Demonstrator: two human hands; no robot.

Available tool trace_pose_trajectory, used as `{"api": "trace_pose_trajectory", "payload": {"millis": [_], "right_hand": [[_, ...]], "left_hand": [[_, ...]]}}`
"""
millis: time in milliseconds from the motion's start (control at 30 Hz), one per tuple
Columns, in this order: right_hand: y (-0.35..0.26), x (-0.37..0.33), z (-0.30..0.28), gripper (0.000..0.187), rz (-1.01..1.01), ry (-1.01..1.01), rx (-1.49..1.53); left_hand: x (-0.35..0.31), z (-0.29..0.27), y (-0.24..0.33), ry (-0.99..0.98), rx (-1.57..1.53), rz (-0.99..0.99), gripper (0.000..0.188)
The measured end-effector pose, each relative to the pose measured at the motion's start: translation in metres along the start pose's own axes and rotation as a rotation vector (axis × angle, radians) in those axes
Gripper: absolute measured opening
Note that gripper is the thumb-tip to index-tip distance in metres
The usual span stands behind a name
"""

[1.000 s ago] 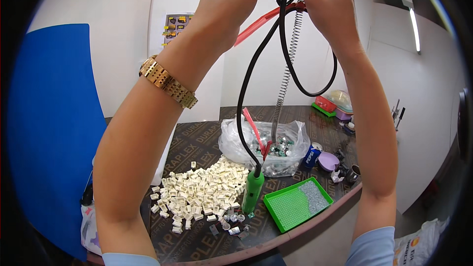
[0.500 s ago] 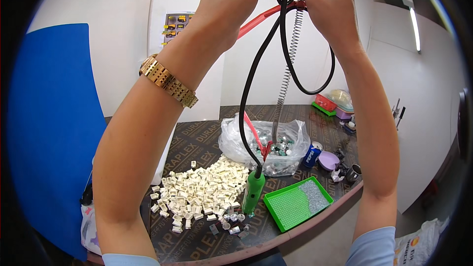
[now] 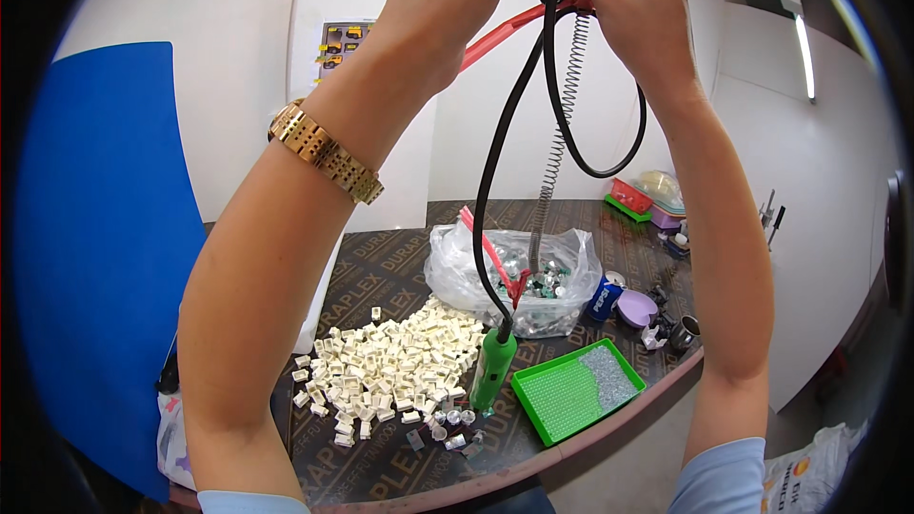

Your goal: Assemble small electronic components into white plastic housings using an electric screwdriver.

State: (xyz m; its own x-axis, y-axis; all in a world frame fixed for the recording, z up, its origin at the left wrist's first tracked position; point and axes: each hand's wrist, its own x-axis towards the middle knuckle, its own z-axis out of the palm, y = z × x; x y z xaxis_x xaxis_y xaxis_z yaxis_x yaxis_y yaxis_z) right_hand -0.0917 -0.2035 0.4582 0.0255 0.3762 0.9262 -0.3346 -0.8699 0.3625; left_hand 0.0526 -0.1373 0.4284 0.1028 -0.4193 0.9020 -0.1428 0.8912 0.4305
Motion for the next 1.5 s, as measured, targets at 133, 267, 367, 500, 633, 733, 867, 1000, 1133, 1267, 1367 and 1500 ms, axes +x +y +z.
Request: {"api": "trace_pose_trajectory", "payload": {"millis": [133, 267, 367, 500, 633, 733, 867, 1000, 1133, 1267, 1367, 1500], "right_hand": [[-0.007, 0.000, -0.001, 0.011, 0.022, 0.008, 0.036], [-0.008, -0.006, 0.004, 0.023, -0.018, 0.052, 0.007], [-0.010, -0.047, -0.033, 0.034, 0.195, 0.013, 0.116], [-0.014, -0.140, -0.142, 0.037, -0.140, -0.161, -0.212], [-0.177, -0.215, -0.119, 0.026, 0.001, -0.572, 0.468], [-0.201, -0.271, -0.078, 0.047, 0.315, -0.649, 0.527], [-0.219, -0.303, -0.058, 0.057, 0.695, -0.769, 0.498], [-0.218, -0.319, -0.040, 0.046, 0.671, -0.830, 0.577], [-0.219, -0.335, -0.027, 0.032, 0.651, -0.861, 0.576], [-0.217, -0.332, -0.024, 0.026, 0.713, -0.951, 0.696], [-0.214, -0.321, -0.048, 0.024, 0.808, -0.877, 0.641], [-0.209, -0.326, -0.126, 0.024, 0.662, -0.397, 0.469]], "left_hand": [[-0.005, -0.001, 0.004, -0.003, -0.018, 0.007, 0.040], [-0.022, -0.020, 0.004, 0.108, 0.007, -0.015, 0.047], [-0.079, -0.031, 0.005, 0.265, -0.090, -0.195, 0.055], [-0.207, -0.067, -0.005, 0.142, -0.282, -0.469, 0.060], [-0.299, -0.071, -0.004, 0.262, -0.430, -1.013, 0.059], [-0.321, -0.079, -0.024, 0.283, -0.675, -1.194, 0.054], [-0.340, -0.081, -0.027, 0.300, -0.726, -1.252, 0.055], [-0.351, -0.089, -0.035, 0.320, -0.738, -1.332, 0.054], [-0.360, -0.101, -0.045, 0.327, -0.703, -1.379, 0.055], [-0.351, -0.112, -0.044, 0.026, -0.365, -1.246, 0.054], [-0.356, -0.133, -0.043, -0.368, 0.798, -0.624, 0.040], [-0.357, -0.124, -0.036, -0.331, 1.157, -0.646, 0.025]]}}
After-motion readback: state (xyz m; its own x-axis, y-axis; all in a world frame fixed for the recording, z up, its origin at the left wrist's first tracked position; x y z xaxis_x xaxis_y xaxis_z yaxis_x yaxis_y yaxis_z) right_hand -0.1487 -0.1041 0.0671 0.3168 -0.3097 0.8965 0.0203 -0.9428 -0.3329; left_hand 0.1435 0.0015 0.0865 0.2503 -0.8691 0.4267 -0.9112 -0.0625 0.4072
